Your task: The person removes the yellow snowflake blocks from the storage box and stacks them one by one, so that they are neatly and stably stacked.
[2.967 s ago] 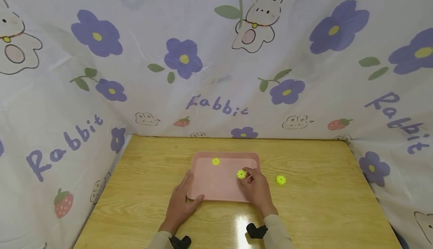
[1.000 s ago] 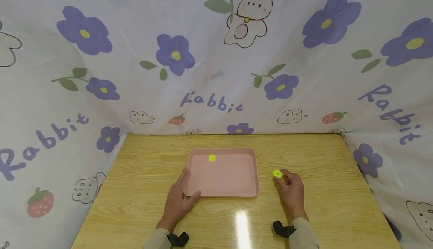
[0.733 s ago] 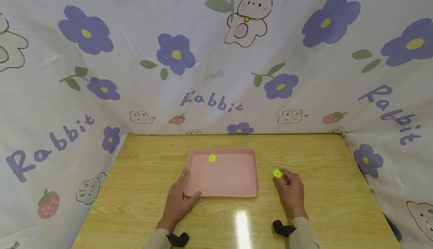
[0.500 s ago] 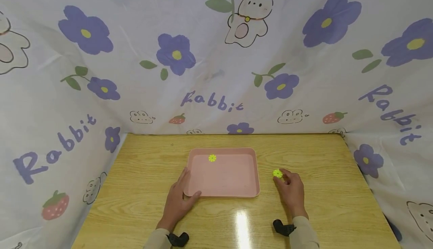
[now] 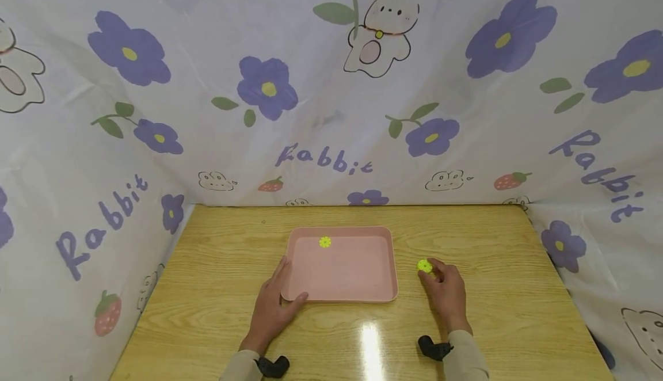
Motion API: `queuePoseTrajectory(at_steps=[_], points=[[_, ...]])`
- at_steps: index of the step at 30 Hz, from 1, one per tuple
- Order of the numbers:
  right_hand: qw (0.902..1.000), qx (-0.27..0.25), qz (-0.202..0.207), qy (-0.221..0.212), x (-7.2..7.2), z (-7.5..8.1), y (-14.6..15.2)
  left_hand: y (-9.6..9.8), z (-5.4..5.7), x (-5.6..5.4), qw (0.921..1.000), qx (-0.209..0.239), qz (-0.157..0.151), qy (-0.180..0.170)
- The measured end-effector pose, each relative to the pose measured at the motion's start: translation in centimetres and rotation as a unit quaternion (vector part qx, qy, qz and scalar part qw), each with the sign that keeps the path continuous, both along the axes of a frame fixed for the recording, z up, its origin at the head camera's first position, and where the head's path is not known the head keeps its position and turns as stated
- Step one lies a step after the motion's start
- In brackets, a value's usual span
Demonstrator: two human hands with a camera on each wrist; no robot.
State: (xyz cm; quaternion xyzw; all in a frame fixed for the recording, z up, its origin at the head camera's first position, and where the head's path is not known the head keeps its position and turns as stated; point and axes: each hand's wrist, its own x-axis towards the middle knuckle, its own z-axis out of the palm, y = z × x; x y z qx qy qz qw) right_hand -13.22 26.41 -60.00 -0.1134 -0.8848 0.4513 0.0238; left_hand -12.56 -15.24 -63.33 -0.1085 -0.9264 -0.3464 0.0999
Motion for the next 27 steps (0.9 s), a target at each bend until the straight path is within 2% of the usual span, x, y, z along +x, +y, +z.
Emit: queuePoseTrajectory(at_steps=[12,22,27], points=[[0.9999,0.002,0.007,-0.010,-0.16,0.24,-0.01,-0.02,0.16,-0.04,1.0000,0.008,0.002,-0.005],[0.9987,0.022,0.044,-0.014,-0.51,0.29,0.33,0.03,-0.21,-0.03,1.0000,0.004,0.004,0.001],[0.9983,0.025,0.050,-0.014,-0.54,0.27,0.39,0.02,-0.32,-0.01,1.0000,0.005,0.004,0.003]])
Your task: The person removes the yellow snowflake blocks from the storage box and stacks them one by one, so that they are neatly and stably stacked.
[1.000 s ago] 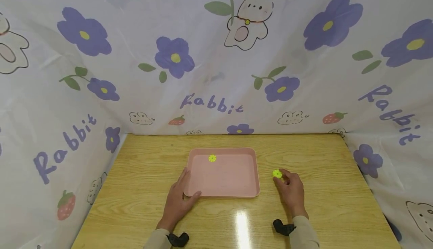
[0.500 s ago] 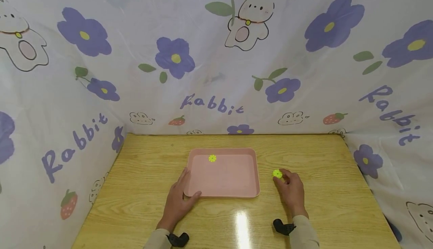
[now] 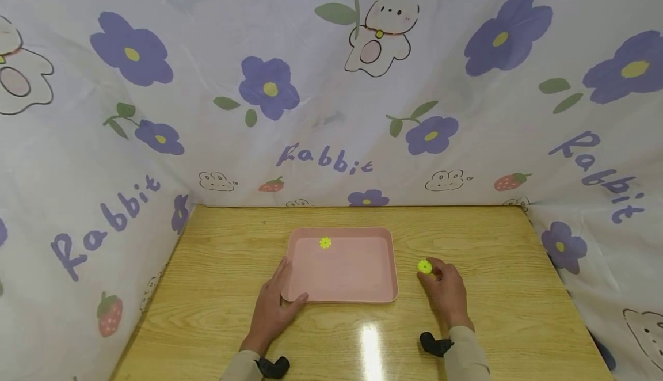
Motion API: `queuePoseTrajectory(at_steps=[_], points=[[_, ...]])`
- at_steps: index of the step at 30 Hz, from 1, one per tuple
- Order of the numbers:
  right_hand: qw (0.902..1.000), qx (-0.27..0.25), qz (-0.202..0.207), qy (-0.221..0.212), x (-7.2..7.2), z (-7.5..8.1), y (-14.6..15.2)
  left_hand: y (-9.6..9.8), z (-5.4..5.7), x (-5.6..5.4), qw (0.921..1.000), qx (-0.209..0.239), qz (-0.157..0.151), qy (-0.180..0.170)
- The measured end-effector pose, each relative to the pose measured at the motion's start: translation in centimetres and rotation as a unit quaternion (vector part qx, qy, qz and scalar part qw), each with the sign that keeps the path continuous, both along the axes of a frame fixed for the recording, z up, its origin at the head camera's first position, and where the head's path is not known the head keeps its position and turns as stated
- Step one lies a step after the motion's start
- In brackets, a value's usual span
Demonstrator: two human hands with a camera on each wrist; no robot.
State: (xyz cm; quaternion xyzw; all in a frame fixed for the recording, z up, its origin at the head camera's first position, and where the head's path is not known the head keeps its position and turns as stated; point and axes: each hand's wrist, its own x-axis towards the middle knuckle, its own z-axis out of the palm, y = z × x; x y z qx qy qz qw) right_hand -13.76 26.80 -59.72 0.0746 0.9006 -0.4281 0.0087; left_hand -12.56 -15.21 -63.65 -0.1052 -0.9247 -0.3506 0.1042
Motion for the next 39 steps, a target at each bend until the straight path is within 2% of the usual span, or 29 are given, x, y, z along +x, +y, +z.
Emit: queuePoseTrajectory(at_steps=[15,26,34,39], points=[[0.9999,0.011,0.001,0.002,-0.1,-0.1,0.1,0.0,-0.3,0.0,0.9997,-0.009,-0.004,0.022],[0.9999,0.011,0.002,0.002,-0.1,-0.2,0.2,0.0,-0.5,0.1,0.9998,-0.007,-0.006,0.018],[0.9981,-0.039,-0.042,-0.024,1.0,0.4,-0.1,0.0,-0.6,0.1,0.9997,-0.007,-0.012,0.019],[0.9977,-0.036,-0.056,0.012,0.8,1.1,-0.9,0.0,-0.5,0.0,0.9995,-0.009,-0.013,0.026]])
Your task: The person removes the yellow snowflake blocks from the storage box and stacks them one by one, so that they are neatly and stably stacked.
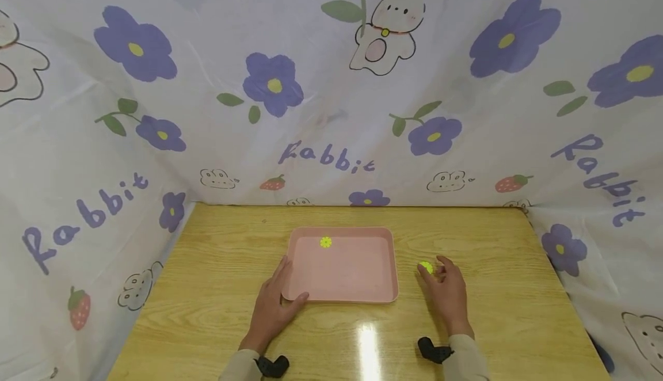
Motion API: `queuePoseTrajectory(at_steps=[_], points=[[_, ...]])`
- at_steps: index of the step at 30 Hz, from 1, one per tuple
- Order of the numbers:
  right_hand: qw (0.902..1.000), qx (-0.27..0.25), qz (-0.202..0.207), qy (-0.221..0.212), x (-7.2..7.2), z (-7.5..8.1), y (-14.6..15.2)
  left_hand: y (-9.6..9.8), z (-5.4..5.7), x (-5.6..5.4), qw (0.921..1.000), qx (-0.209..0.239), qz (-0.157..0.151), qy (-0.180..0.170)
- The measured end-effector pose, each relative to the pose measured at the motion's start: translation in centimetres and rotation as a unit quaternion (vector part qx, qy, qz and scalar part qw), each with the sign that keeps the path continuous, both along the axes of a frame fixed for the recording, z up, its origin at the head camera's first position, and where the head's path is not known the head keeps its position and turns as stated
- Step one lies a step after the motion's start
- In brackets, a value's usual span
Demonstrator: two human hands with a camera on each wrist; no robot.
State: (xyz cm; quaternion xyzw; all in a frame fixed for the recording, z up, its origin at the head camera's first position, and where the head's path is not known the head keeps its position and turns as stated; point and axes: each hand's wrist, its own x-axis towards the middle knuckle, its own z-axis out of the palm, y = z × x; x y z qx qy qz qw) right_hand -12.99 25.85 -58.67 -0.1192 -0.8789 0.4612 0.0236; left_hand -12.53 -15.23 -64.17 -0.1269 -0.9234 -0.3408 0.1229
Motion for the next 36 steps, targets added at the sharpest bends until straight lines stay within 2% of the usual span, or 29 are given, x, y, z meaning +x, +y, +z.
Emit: queuePoseTrajectory(at_steps=[5,11,19,24,30,36], points=[[0.9983,-0.004,0.003,0.059,-1.7,0.6,-2.2,-0.3,0.1,0.0,1.0000,0.000,0.004,-0.001],[0.9948,-0.030,0.029,0.093,-3.7,1.4,-6.1,-0.4,0.1,-0.1,0.9999,0.005,0.007,-0.009],[0.9913,-0.071,0.071,0.085,-5.3,1.1,-11.6,-0.3,0.1,0.0,1.0000,-0.001,0.007,0.004],[0.9900,-0.059,0.090,0.091,-5.8,0.3,-14.2,-0.1,0.1,0.2,1.0000,-0.003,0.006,0.001],[0.9872,-0.084,0.099,0.094,-6.8,-1.0,-17.2,-0.2,0.5,0.2,0.9999,-0.002,0.009,-0.012],[0.9868,-0.093,0.089,0.099,-7.4,-2.0,-20.0,-0.1,0.1,0.2,0.9998,-0.004,0.011,0.015]])
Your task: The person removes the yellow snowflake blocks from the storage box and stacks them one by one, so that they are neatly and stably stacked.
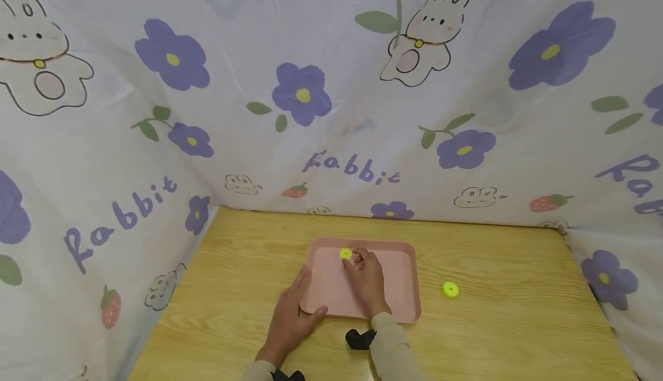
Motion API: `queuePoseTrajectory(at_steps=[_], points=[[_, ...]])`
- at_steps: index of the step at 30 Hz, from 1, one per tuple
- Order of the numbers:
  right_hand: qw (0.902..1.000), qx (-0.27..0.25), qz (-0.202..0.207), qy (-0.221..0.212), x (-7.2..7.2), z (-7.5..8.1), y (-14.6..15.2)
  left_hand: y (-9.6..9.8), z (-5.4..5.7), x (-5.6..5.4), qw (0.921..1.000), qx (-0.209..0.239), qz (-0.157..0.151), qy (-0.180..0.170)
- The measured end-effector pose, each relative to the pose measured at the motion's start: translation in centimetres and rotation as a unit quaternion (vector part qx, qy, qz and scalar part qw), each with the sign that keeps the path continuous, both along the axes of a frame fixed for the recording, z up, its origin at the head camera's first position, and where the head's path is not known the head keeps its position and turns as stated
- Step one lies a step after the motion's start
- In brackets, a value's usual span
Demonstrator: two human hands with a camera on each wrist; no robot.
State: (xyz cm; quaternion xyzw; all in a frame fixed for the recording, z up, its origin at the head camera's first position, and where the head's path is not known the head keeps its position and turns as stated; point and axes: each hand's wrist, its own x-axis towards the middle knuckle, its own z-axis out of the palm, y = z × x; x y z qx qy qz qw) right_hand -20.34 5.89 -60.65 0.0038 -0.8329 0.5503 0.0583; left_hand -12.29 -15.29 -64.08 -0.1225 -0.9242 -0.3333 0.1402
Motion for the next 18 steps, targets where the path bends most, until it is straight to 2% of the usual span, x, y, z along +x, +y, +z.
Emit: queuePoseTrajectory(at_steps=[6,13,18], points=[[0.9991,0.009,-0.041,-0.002,-0.1,-0.3,-1.4,0.3,-0.3,0.2,0.9999,-0.009,-0.002,0.008],[0.9946,0.090,-0.050,-0.012,-0.9,-0.2,-2.0,0.4,-0.1,0.2,0.9998,-0.014,0.002,0.017],[0.9895,0.129,-0.059,-0.030,-1.3,-0.4,-2.5,0.1,0.1,0.2,0.9994,-0.019,-0.001,0.028]])
